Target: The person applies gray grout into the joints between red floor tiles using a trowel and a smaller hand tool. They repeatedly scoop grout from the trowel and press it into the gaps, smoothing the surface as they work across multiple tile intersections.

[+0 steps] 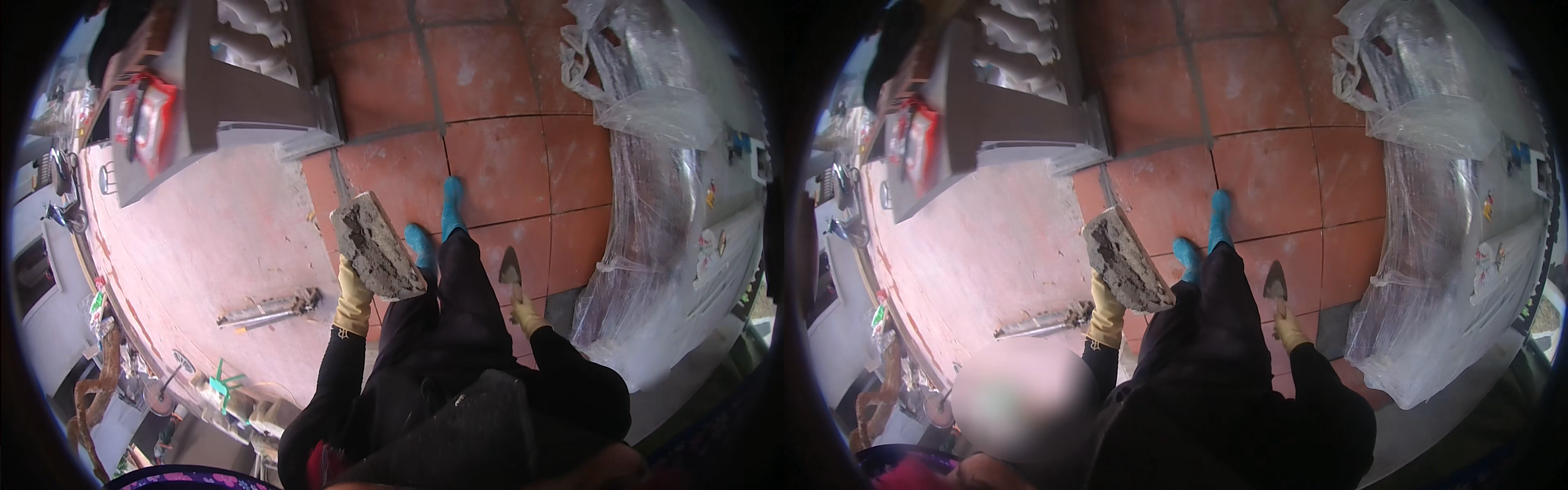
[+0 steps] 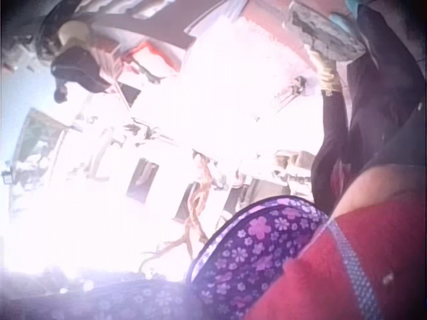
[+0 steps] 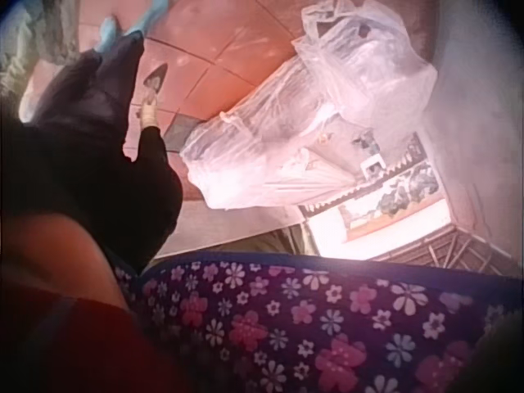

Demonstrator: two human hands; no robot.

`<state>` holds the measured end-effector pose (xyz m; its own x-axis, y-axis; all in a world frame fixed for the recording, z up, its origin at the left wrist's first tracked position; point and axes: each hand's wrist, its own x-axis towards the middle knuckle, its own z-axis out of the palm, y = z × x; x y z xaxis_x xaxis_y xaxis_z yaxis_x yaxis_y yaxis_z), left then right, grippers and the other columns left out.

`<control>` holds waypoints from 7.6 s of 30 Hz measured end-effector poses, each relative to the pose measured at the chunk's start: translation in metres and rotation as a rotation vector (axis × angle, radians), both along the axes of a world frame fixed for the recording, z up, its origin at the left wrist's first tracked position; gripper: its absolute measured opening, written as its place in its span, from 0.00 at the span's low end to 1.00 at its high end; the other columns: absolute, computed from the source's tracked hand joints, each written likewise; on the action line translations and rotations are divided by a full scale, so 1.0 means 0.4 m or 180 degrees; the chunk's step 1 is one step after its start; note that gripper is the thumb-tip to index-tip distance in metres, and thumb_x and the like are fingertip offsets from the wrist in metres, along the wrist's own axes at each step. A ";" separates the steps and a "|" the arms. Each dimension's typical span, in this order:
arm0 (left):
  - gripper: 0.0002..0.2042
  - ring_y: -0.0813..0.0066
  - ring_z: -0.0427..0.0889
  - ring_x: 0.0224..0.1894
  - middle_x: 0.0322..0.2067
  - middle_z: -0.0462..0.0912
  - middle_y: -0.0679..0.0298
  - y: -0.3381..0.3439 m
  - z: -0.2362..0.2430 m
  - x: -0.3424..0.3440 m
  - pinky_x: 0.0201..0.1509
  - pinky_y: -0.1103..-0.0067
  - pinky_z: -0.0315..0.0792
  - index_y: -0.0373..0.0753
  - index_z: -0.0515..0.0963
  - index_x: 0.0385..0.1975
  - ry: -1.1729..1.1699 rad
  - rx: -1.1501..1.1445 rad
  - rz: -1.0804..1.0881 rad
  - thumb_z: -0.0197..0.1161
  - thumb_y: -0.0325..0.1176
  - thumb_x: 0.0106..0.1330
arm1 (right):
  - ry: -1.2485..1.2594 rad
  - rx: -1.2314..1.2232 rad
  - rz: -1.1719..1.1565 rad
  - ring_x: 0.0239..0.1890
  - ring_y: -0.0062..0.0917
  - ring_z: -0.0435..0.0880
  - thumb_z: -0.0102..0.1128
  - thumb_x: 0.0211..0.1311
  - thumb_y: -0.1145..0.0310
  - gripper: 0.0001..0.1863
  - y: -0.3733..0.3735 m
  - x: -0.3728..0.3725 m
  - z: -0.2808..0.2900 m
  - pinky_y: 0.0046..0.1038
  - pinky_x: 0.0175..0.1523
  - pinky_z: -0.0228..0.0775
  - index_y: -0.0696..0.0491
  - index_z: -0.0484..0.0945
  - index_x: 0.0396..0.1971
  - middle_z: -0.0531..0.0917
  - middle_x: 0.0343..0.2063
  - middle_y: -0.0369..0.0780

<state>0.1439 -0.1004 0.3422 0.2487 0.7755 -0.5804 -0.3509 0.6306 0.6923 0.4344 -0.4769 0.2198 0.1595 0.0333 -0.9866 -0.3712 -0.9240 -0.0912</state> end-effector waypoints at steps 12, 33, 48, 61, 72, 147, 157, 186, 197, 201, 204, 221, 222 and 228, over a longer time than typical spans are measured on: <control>0.20 0.67 0.78 0.58 0.56 0.78 0.58 -0.097 0.187 0.147 0.61 0.67 0.77 0.39 0.67 0.65 -0.0802 0.0504 0.0758 0.50 0.37 0.77 | -0.1160 0.0141 0.0050 0.18 0.26 0.79 0.52 0.72 0.48 0.24 -0.108 0.255 0.262 0.29 0.23 0.68 0.58 0.77 0.36 0.76 0.19 0.39; 0.21 0.63 0.77 0.59 0.60 0.76 0.60 -0.327 0.261 0.526 0.63 0.64 0.74 0.39 0.67 0.65 0.0367 0.1233 0.2213 0.48 0.39 0.76 | -0.1665 0.0741 0.0945 0.18 0.23 0.80 0.60 0.64 0.66 0.11 -0.112 0.990 0.223 0.25 0.23 0.71 0.59 0.75 0.38 0.80 0.22 0.38; 0.33 0.60 0.71 0.66 0.67 0.70 0.59 -0.298 0.214 0.555 0.70 0.63 0.67 0.39 0.64 0.68 0.1076 0.0630 0.2610 0.45 0.60 0.77 | -0.1730 0.2657 0.1242 0.35 0.24 0.85 0.66 0.65 0.68 0.19 0.327 0.967 0.359 0.25 0.38 0.79 0.57 0.76 0.54 0.85 0.40 0.41; 0.30 0.67 0.83 0.51 0.50 0.85 0.58 -0.412 0.022 0.558 0.58 0.70 0.75 0.34 0.70 0.61 0.3919 0.0095 0.2153 0.72 0.34 0.59 | -0.1537 0.1428 0.3833 0.31 0.34 0.88 0.65 0.63 0.51 0.26 0.703 0.944 0.048 0.36 0.40 0.78 0.50 0.77 0.55 0.87 0.33 0.45; 0.23 0.69 0.85 0.45 0.42 0.87 0.58 -0.458 -0.523 0.283 0.50 0.74 0.78 0.32 0.76 0.52 0.3249 0.0866 0.1823 0.72 0.28 0.56 | -0.0870 0.1690 0.3586 0.32 0.24 0.84 0.64 0.65 0.55 0.27 0.742 0.616 -0.524 0.28 0.40 0.75 0.53 0.75 0.60 0.85 0.37 0.40; 0.34 0.57 0.72 0.65 0.66 0.71 0.57 -0.394 -1.040 0.122 0.69 0.59 0.68 0.42 0.61 0.70 -0.0239 0.0085 0.3820 0.51 0.60 0.74 | -0.2959 0.2720 0.5789 0.46 0.48 0.85 0.62 0.66 0.50 0.29 0.891 0.740 -0.641 0.41 0.49 0.76 0.40 0.72 0.66 0.86 0.43 0.50; 0.34 0.57 0.73 0.64 0.65 0.71 0.56 -0.389 -1.025 0.130 0.68 0.61 0.70 0.40 0.61 0.70 -0.0287 0.0258 0.3915 0.53 0.59 0.74 | -0.3060 0.2644 0.6208 0.44 0.48 0.85 0.60 0.66 0.49 0.30 0.905 0.761 -0.615 0.43 0.47 0.76 0.39 0.70 0.67 0.86 0.42 0.49; 0.32 0.65 0.75 0.62 0.64 0.74 0.57 -0.381 -1.121 0.147 0.66 0.71 0.70 0.34 0.67 0.68 -0.0515 -0.0504 0.4682 0.45 0.57 0.78 | -0.1388 0.4284 0.4536 0.28 0.19 0.83 0.69 0.62 0.72 0.20 0.616 0.184 -0.573 0.23 0.35 0.75 0.62 0.78 0.53 0.84 0.28 0.39; 0.28 0.76 0.76 0.47 0.47 0.81 0.65 -0.375 -1.198 0.175 0.54 0.77 0.72 0.35 0.76 0.58 0.0060 -0.0504 0.5076 0.51 0.56 0.77 | 0.0578 0.2173 0.4272 0.30 0.19 0.82 0.57 0.73 0.64 0.28 0.613 -0.022 -0.473 0.23 0.39 0.77 0.62 0.67 0.67 0.82 0.32 0.37; 0.29 0.77 0.76 0.44 0.45 0.81 0.66 -0.385 -1.187 0.171 0.53 0.77 0.72 0.34 0.77 0.55 0.0596 -0.0422 0.4920 0.50 0.57 0.76 | 0.0892 0.2519 0.5024 0.29 0.18 0.80 0.59 0.72 0.62 0.30 0.601 -0.060 -0.480 0.23 0.37 0.75 0.60 0.66 0.68 0.81 0.31 0.38; 0.29 0.78 0.76 0.44 0.44 0.82 0.66 -0.390 -1.182 0.162 0.52 0.78 0.72 0.34 0.78 0.53 0.0247 -0.0174 0.5113 0.49 0.58 0.77 | 0.0960 0.2732 0.5288 0.28 0.18 0.79 0.59 0.71 0.61 0.30 0.596 -0.081 -0.480 0.23 0.35 0.74 0.59 0.67 0.68 0.81 0.30 0.37; 0.32 0.72 0.83 0.42 0.45 0.84 0.59 -0.376 -1.181 0.149 0.47 0.75 0.78 0.32 0.76 0.55 0.0808 0.0308 0.4499 0.45 0.60 0.77 | 0.1210 0.1601 0.4405 0.23 0.17 0.76 0.55 0.73 0.58 0.27 0.647 -0.134 -0.454 0.20 0.29 0.69 0.59 0.70 0.65 0.78 0.25 0.35; 0.32 0.71 0.84 0.43 0.46 0.84 0.59 -0.370 -1.177 0.143 0.49 0.75 0.79 0.32 0.75 0.56 0.0409 0.0480 0.4555 0.45 0.59 0.77 | 0.1169 0.1623 0.4448 0.23 0.17 0.76 0.55 0.73 0.59 0.27 0.655 -0.127 -0.442 0.20 0.29 0.69 0.59 0.70 0.65 0.78 0.25 0.35; 0.31 0.67 0.83 0.52 0.54 0.82 0.58 -0.398 -1.131 0.104 0.56 0.70 0.78 0.35 0.71 0.62 -0.1115 0.0645 0.4436 0.45 0.58 0.77 | 0.1090 0.2377 0.4631 0.24 0.19 0.78 0.54 0.72 0.62 0.28 0.693 -0.036 -0.380 0.23 0.32 0.74 0.61 0.67 0.67 0.80 0.25 0.37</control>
<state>0.1854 -0.2595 -0.1104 -0.6579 0.5611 -0.5023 -0.7520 -0.4538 0.4781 0.4200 -0.1997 0.0677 -0.6298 0.3976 -0.6673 0.6055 -0.2868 -0.7424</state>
